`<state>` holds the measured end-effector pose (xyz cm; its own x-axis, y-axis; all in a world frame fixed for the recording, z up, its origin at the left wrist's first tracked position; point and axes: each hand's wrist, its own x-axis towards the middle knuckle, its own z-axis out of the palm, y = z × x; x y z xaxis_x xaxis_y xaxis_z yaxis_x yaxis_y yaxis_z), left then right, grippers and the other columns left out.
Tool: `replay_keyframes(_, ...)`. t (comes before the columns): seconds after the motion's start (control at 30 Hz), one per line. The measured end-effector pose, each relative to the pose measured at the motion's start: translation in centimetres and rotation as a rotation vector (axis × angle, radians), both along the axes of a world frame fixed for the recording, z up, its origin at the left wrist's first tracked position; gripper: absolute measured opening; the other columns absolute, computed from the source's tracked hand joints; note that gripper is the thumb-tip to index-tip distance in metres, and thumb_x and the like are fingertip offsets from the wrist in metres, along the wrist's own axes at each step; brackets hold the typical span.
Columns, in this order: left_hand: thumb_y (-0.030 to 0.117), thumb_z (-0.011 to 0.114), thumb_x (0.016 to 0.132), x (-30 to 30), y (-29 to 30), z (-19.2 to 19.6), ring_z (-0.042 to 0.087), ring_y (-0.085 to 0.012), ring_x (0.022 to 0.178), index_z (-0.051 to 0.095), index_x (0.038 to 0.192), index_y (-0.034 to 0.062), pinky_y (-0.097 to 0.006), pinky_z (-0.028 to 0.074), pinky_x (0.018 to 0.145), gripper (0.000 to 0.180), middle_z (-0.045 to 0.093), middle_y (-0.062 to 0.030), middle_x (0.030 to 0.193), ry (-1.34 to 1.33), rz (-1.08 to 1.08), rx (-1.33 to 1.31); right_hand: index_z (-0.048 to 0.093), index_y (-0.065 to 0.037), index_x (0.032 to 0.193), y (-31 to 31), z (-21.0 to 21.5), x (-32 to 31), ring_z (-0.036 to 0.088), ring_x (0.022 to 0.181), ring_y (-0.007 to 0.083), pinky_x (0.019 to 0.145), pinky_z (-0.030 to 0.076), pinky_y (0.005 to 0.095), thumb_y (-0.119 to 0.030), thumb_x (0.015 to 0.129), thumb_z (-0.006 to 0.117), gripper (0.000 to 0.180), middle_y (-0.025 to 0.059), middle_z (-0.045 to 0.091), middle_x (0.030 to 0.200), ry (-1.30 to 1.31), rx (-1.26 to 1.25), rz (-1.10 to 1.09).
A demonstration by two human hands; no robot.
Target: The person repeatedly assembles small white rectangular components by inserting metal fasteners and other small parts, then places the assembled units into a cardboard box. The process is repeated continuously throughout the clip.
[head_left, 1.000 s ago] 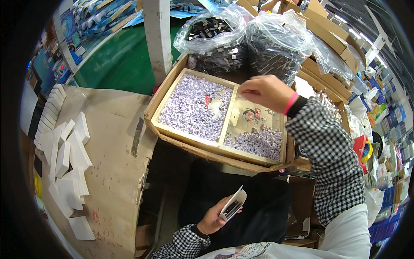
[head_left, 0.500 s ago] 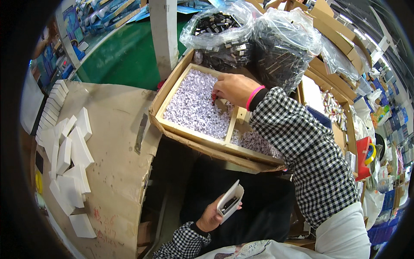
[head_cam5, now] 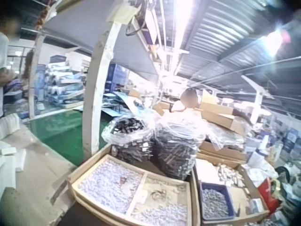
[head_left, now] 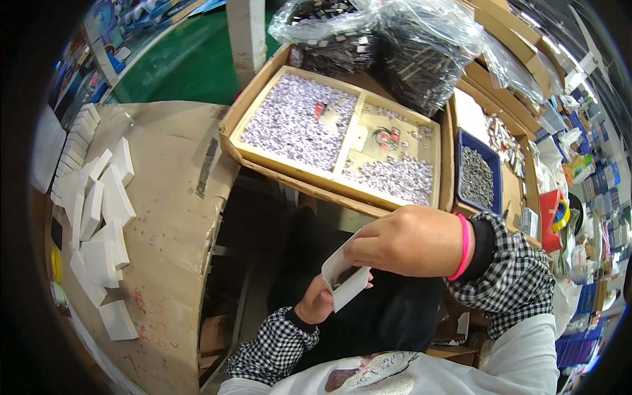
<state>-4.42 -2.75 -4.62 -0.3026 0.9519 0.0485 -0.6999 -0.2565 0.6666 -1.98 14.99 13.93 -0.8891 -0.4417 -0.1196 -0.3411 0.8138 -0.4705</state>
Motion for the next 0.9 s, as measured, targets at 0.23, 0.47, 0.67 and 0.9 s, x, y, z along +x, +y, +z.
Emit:
replay_keyframes(0.23,0.078,0.056,0.065,2.6,1.3,1.4,0.054,-0.0212,0.110,0.029,0.134,-0.0034,-0.037,0.043,0.097,0.110,0.050,-0.0139,0.121,0.049,-0.102,0.022,0.058,-0.007,0.095,0.2,0.4,4.6,0.062,0.066,0.0249,0.056,0.051,0.0332,-0.020,0.082,0.064,0.019,0.0065,0.059,0.075,0.134,0.062,-0.095)
replay_keyframes(0.47,0.073,0.064,0.063,5.1,2.7,1.6,0.055,-0.0233,0.110,0.032,0.134,0.0005,-0.042,0.046,0.094,0.106,0.051,-0.0133,0.120,-0.108,-0.150,0.048,0.057,-0.006,0.086,1.2,0.2,8.1,0.064,0.071,0.0275,0.058,0.052,0.0359,-0.017,0.077,0.063,0.015,0.0081,0.060,0.073,0.152,-0.018,-0.201)
replay_keyframes(0.67,0.069,0.069,0.060,6.0,3.2,0.8,0.055,-0.0271,0.110,0.031,0.136,0.0004,-0.044,0.047,0.093,0.108,0.051,-0.0147,0.123,-0.202,-0.225,0.057,0.060,-0.009,0.093,3.2,-0.1,9.7,0.064,0.070,0.0241,0.059,0.053,0.0329,-0.011,0.079,0.061,0.015,0.0069,0.061,0.077,0.311,0.012,-0.242)
replay_keyframes(0.9,0.072,0.064,0.063,6.1,2.8,0.2,0.056,-0.0288,0.107,0.034,0.133,0.0018,-0.047,0.049,0.089,0.104,0.051,-0.0180,0.118,-0.143,-0.197,-0.001,0.068,-0.013,0.089,14.0,1.3,10.5,0.065,0.075,0.0248,0.068,0.051,0.0359,-0.024,0.080,0.064,0.015,0.0061,0.067,0.082,0.091,0.562,-0.874)
